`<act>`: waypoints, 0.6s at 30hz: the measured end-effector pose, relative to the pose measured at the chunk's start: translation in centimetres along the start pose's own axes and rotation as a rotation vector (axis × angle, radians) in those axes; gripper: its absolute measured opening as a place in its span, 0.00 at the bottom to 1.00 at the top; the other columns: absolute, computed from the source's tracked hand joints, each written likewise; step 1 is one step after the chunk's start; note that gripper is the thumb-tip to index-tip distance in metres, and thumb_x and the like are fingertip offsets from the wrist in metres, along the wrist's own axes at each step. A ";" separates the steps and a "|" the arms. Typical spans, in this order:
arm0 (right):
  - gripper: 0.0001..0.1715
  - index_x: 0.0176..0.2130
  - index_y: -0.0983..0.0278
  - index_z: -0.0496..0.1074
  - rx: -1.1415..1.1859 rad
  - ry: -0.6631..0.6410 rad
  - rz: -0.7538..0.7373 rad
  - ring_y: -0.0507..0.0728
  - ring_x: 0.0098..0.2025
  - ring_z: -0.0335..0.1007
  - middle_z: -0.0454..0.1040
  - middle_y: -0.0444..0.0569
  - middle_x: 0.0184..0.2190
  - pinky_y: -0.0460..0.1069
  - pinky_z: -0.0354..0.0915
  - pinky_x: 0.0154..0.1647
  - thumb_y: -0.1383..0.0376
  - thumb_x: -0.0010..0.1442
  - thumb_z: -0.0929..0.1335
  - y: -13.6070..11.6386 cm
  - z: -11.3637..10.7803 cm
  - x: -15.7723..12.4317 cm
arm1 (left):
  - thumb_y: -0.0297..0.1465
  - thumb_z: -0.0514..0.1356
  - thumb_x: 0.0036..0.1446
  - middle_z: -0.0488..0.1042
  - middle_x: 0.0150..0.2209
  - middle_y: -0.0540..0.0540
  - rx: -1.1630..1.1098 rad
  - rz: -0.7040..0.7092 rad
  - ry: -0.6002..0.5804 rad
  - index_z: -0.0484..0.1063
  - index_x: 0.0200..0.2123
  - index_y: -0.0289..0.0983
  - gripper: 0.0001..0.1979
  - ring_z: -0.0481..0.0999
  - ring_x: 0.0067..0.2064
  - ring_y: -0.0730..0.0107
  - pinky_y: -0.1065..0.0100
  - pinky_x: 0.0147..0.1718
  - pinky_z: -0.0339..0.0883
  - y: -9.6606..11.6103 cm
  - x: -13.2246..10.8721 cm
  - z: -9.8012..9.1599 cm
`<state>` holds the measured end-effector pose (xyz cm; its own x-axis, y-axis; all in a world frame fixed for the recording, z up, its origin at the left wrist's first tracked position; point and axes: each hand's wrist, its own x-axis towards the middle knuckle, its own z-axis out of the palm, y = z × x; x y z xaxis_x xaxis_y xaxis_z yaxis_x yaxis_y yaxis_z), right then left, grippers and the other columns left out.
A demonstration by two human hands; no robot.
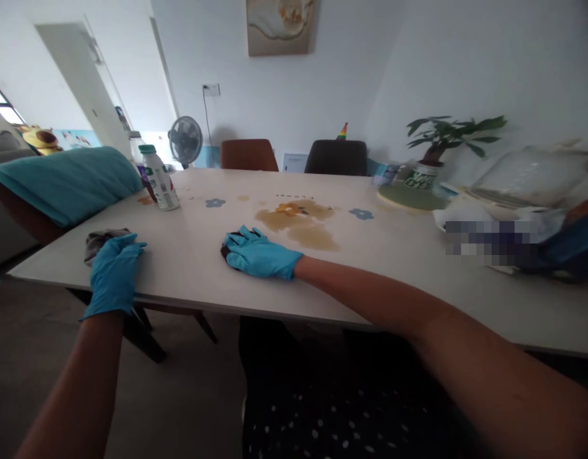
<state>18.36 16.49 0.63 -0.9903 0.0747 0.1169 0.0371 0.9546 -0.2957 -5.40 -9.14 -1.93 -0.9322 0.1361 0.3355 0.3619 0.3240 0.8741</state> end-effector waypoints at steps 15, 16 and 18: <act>0.30 0.73 0.67 0.80 -0.068 0.115 0.162 0.74 0.84 0.69 0.76 0.62 0.79 0.77 0.61 0.87 0.50 0.86 0.74 0.6 1.5 15.5 | 0.31 0.66 0.68 0.83 0.64 0.32 0.196 0.017 -0.032 0.83 0.51 0.35 0.11 0.80 0.72 0.37 0.40 0.84 0.65 0.2 -0.3 0.0; 0.31 0.74 0.69 0.79 -0.069 0.110 0.140 0.74 0.85 0.67 0.76 0.61 0.80 0.76 0.58 0.89 0.50 0.88 0.71 0.5 1.5 14.8 | 0.31 0.65 0.68 0.83 0.65 0.32 0.218 0.014 -0.041 0.84 0.52 0.34 0.12 0.80 0.73 0.37 0.40 0.84 0.66 0.5 -0.4 0.0; 0.33 0.75 0.70 0.78 -0.068 0.095 0.094 0.74 0.86 0.65 0.75 0.59 0.82 0.73 0.54 0.91 0.51 0.88 0.66 0.4 1.4 12.7 | 0.31 0.65 0.69 0.83 0.65 0.32 0.266 0.008 -0.066 0.84 0.55 0.33 0.15 0.79 0.74 0.37 0.41 0.83 0.66 1.1 -0.6 -0.1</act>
<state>5.66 17.44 0.71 -0.9650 0.1885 0.1821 0.1411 0.9592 -0.2451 -4.47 -8.91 -1.12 -0.9298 0.1974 0.3106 0.3671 0.5564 0.7454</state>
